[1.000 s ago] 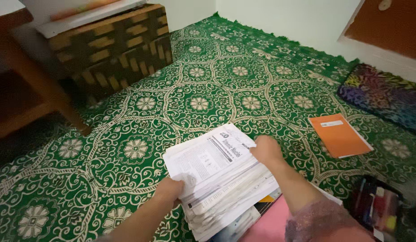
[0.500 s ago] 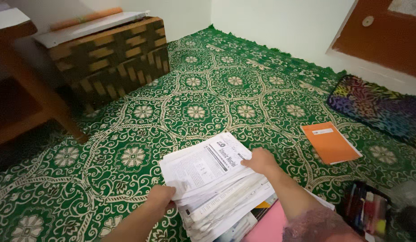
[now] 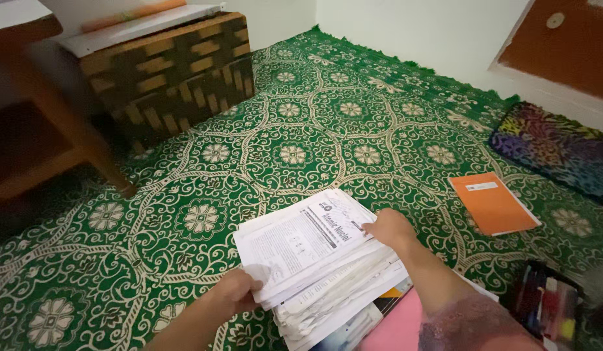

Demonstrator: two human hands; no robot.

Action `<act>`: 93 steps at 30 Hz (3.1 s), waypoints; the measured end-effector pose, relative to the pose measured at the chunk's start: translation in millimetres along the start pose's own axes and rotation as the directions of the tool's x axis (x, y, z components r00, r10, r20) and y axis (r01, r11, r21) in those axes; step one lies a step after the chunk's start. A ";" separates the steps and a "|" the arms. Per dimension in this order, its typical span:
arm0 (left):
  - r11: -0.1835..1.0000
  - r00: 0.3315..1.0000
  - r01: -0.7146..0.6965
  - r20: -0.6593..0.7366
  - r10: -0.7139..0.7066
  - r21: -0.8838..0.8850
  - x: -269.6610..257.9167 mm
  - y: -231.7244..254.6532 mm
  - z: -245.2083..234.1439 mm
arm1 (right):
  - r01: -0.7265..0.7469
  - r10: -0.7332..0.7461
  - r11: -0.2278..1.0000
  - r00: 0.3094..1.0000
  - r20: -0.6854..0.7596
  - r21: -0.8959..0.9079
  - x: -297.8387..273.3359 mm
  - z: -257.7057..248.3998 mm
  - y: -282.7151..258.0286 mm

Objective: The person picks up notebooks and stacks of loose paper from a rug, sorts through them, and places them onto different shelves and stacks on a low table.

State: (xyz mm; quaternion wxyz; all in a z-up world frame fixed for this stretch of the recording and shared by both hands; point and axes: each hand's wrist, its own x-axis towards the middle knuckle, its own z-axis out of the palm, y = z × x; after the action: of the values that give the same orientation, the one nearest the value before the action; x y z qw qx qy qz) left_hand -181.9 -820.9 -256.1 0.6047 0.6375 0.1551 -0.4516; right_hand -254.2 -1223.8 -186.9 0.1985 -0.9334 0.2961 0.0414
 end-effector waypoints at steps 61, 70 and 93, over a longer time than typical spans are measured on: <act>0.905 0.901 -0.414 -0.099 0.423 0.104 -162.2 143.6 -64.6 | -0.404 -0.399 0.229 0.791 0.464 0.886 -27.9 -66.3 -112.4; 0.875 0.859 -0.458 -0.174 0.481 0.156 -213.1 179.5 -149.6 | -0.213 -0.488 0.176 0.829 0.273 0.961 -71.2 -100.6 -215.9; 0.655 0.484 -0.750 -0.602 0.636 0.090 -294.1 207.8 -465.3 | -0.176 -0.424 -0.063 0.896 0.133 0.982 -188.2 38.9 -584.9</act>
State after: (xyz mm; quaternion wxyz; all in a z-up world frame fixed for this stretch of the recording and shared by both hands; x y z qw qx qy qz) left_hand -6.7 -340.4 34.7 0.7120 0.6912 0.1028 0.0684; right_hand -74.2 -671.3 16.5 0.8695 -0.4850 0.0931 -0.0123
